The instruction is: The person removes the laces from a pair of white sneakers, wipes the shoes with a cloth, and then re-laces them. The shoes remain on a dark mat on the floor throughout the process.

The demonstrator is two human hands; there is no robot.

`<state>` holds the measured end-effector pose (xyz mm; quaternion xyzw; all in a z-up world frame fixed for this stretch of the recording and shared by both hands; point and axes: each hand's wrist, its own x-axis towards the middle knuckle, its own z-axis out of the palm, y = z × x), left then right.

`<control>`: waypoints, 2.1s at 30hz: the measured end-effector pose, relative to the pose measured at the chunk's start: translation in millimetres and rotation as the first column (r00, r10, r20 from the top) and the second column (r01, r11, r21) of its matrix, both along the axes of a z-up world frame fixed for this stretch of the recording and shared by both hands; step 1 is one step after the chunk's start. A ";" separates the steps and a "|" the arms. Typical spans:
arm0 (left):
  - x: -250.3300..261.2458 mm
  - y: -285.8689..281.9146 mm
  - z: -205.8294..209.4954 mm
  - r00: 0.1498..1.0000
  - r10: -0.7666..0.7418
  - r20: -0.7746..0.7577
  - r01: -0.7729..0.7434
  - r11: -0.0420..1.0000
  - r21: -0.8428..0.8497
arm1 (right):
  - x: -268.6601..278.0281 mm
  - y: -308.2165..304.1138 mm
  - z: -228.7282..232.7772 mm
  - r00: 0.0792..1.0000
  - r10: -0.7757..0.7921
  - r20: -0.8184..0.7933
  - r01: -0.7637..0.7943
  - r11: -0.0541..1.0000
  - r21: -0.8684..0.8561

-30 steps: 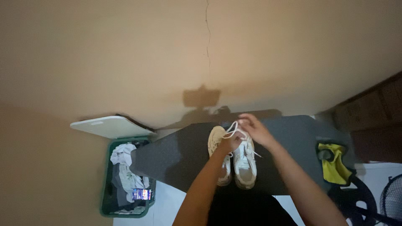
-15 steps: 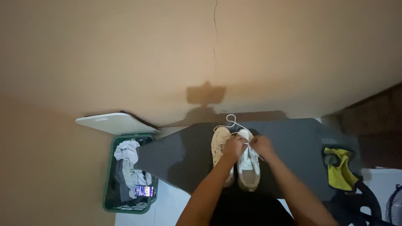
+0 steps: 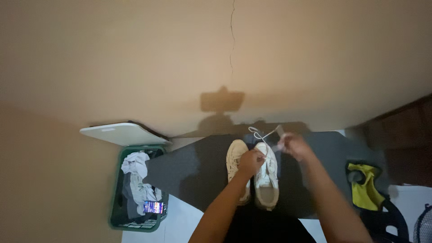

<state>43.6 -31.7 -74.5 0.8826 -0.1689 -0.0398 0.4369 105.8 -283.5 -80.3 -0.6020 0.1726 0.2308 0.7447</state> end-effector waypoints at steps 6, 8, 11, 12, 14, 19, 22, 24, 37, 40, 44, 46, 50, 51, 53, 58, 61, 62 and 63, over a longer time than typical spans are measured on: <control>-0.4 5.5 3.6 0.992 0.042 -0.123 -0.040 0.999 0.024 | -37.0 49.2 -26.7 0.907 0.342 -0.247 -0.420 0.792 -0.443; -2.2 6.3 7.7 0.996 0.052 -0.076 -0.054 0.998 -0.027 | -42.5 63.2 -31.0 0.933 0.315 -0.172 -0.356 0.747 -0.561; -2.6 7.4 13.9 0.995 0.035 -0.097 -0.037 0.999 -0.017 | -42.8 65.2 -29.1 0.954 0.298 0.029 -0.198 0.702 -0.684; -1.9 8.0 15.4 0.993 0.023 -0.118 -0.023 1.000 0.000 | -41.2 60.7 -27.0 0.962 0.271 0.044 -0.148 0.647 -0.748; -0.6 7.5 17.8 0.995 -0.002 -0.100 0.000 1.000 -0.015 | -37.1 48.2 -22.2 0.983 0.166 0.078 -0.034 0.581 -0.813; -1.6 5.7 19.7 0.986 0.026 -0.166 -0.015 0.998 0.063 | -38.3 32.2 -14.5 0.938 0.069 0.339 0.278 0.432 -0.858; -5.4 7.6 17.8 0.997 0.003 -0.072 -0.003 1.000 0.002 | -43.3 31.4 -14.8 0.997 0.070 -0.016 -0.055 0.616 -0.785; -5.7 14.0 17.4 0.997 -0.060 -0.041 0.058 0.997 -0.041 | -48.2 33.9 -14.8 0.969 0.213 0.124 -0.077 0.738 -0.670; -7.0 22.1 11.0 0.985 -0.101 -0.143 0.078 0.985 -0.155 | -48.3 73.4 -20.2 0.759 0.651 0.010 -0.233 0.286 -0.929; -5.9 20.6 14.0 0.992 -0.111 -0.055 0.104 0.988 -0.110 | -53.9 85.5 -22.3 0.863 0.475 0.175 -0.048 0.420 -0.906; -6.2 22.3 25.5 0.982 -0.124 -0.142 0.123 0.992 -0.016 | -55.3 89.0 -20.2 0.954 0.277 0.113 -0.035 0.479 -0.877; -7.2 23.7 31.5 0.986 -0.123 -0.109 0.124 0.992 0.003 | -51.8 79.2 -15.4 0.888 0.449 0.099 -0.064 0.334 -0.941; -9.8 18.9 39.3 0.993 -0.103 -0.049 0.107 0.990 0.091 | -54.5 51.2 -2.0 0.958 -0.028 0.285 0.230 0.667 -0.708; -10.2 17.3 41.2 0.995 -0.093 -0.024 0.096 0.988 0.121 | -56.9 45.7 2.5 0.944 -0.216 0.247 0.326 0.708 -0.627; -7.8 16.2 43.7 0.984 -0.089 -0.153 0.116 0.978 0.176 | -52.7 33.2 12.9 0.857 -0.460 0.231 0.506 0.673 -0.540; -10.8 14.7 39.6 0.989 -0.089 -0.117 0.116 0.963 0.244 | -40.2 -8.4 51.9 0.917 -0.369 0.149 0.398 0.834 -0.382; -15.1 4.5 27.3 0.993 -0.100 0.064 0.087 0.979 0.183 | -52.2 -12.2 77.9 0.985 -0.173 0.028 0.175 0.970 -0.169; -18.0 -3.2 23.2 0.996 -0.090 0.011 0.088 0.990 0.107 | -62.3 -5.9 84.9 0.994 -0.109 0.021 0.111 0.991 -0.074; -19.9 -11.5 19.5 0.996 -0.084 -0.043 0.085 0.996 0.032 | -72.2 -0.1 91.2 0.999 -0.046 0.023 0.046 0.999 0.021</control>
